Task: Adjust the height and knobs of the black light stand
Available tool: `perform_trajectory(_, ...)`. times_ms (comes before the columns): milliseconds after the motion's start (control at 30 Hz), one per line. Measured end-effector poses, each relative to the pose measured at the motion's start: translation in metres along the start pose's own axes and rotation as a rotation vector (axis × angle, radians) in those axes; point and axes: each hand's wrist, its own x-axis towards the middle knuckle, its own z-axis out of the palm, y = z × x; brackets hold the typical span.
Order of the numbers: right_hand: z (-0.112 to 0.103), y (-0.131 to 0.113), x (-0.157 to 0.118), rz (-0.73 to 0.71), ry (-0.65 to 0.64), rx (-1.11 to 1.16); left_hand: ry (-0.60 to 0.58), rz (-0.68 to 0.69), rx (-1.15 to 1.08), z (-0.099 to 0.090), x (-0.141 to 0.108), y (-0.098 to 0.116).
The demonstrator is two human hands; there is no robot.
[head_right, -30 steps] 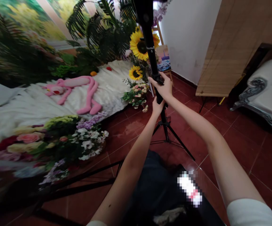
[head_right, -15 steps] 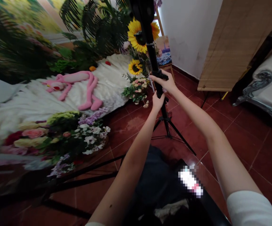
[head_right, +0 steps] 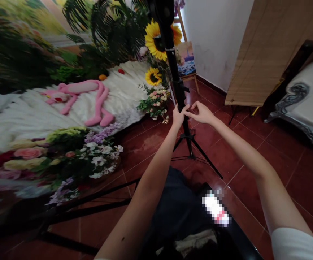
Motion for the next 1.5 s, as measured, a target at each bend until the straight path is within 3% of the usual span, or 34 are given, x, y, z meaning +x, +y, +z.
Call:
perform_trajectory(133, 0.002, 0.000, -0.011, 0.039, -0.077, -0.108, -0.003, -0.001, -0.023, 0.001, -0.002, 0.003)
perform_trajectory(300, 0.017, -0.005, -0.007, 0.125, -0.022, -0.097, 0.007, -0.029, 0.008, 0.000, -0.003, 0.004)
perform_trajectory(533, 0.030, -0.022, -0.011, 0.637, -0.029, 0.565, -0.004, -0.029, 0.011, -0.001, -0.002, 0.005)
perform_trajectory(633, 0.035, -0.028, -0.014, 0.802, 0.009, 0.850, 0.010, -0.027, 0.028, -0.001, -0.002, 0.004)
perform_trajectory(733, 0.045, -0.029, -0.017, 0.918, -0.034, 1.129, 0.025, -0.026, 0.030, 0.000, -0.001, 0.002)
perform_trajectory(800, 0.055, -0.028, -0.020, 0.936, -0.108, 1.107, 0.017, -0.030, 0.016, -0.001, 0.001, -0.001)
perform_trajectory(900, 0.064, -0.024, -0.025, 0.847, -0.156, 0.751, -0.011, -0.058, 0.002, -0.002, 0.004, -0.005)
perform_trajectory(1000, 0.059, -0.021, -0.028, 0.687, -0.109, 0.451, -0.020, -0.056, -0.009, -0.002, 0.004, -0.006)
perform_trajectory(1100, 0.043, -0.023, -0.027, 0.590, -0.032, 0.349, -0.020, -0.053, -0.020, -0.002, 0.002, -0.004)
perform_trajectory(1167, 0.033, -0.028, -0.024, 0.583, 0.002, 0.369, -0.016, -0.051, -0.021, -0.002, 0.000, -0.002)
perform_trajectory(1267, 0.026, -0.038, -0.019, 0.700, 0.006, 0.504, -0.009, -0.047, -0.006, -0.002, -0.001, 0.002)
perform_trajectory(1400, 0.028, -0.046, -0.017, 0.889, -0.062, 0.905, -0.007, -0.036, -0.025, -0.001, -0.001, 0.004)
perform_trajectory(1500, 0.028, -0.044, -0.017, 0.886, -0.141, 1.091, -0.009, -0.032, -0.035, -0.001, -0.001, 0.004)
